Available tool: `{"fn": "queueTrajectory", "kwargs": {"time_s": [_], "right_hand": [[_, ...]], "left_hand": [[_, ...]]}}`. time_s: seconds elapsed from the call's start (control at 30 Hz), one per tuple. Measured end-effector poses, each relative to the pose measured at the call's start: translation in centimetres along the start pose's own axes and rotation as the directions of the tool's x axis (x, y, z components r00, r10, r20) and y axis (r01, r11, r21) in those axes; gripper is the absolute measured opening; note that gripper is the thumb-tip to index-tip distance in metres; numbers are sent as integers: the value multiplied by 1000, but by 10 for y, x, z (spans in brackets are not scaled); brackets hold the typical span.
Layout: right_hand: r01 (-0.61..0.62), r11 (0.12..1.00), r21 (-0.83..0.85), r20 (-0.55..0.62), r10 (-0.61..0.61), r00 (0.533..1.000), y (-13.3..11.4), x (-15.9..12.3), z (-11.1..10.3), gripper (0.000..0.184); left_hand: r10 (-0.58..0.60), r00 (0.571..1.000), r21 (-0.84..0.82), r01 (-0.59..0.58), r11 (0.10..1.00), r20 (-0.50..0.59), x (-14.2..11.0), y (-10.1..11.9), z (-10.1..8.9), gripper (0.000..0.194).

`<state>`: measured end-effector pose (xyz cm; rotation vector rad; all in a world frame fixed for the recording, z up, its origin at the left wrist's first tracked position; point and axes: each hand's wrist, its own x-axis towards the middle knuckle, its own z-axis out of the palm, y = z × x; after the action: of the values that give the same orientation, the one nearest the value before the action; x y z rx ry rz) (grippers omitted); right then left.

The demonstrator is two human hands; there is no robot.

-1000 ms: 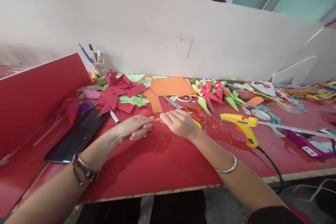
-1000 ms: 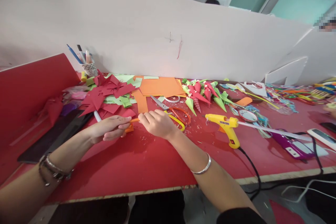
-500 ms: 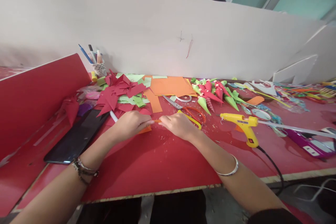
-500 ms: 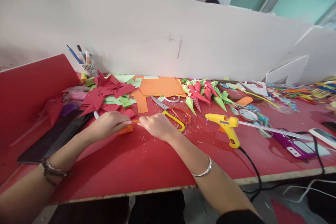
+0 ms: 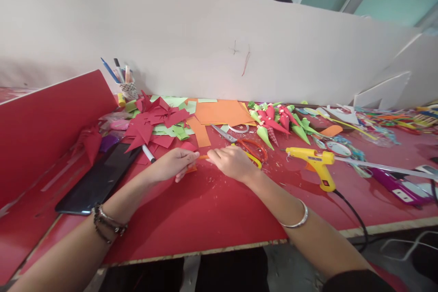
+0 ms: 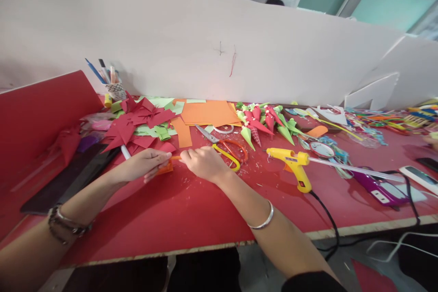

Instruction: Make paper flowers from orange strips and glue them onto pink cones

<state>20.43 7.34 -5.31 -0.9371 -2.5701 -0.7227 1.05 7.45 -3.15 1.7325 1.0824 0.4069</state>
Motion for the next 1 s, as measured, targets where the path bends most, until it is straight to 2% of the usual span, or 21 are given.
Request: {"fn": "queueTrajectory", "kwargs": {"time_s": [0.13,0.37,0.63,0.83,1.0], "right_hand": [[3,1000,-17,-7,-3,1000,0,0,-1,29],[20,998,-68,-74,-25,997,0,-1,0,30],[4,998,-63,-33,-6,999,-1,1,1,29],[-14,999,-39,-21,13,1000,0,1,1,29],[-53,999,-7,-11,53,999,0,2,0,29]], "left_hand": [[-53,998,-135,58,989,37,2,-1,1,42],[-79,992,-232,99,968,93,1,-1,0,41],[-65,997,-274,76,959,49,2,-6,1,41],[-25,999,-258,36,965,46,4,-10,1,42],[-4,999,-84,1,996,-43,3,-3,2,41]]}}
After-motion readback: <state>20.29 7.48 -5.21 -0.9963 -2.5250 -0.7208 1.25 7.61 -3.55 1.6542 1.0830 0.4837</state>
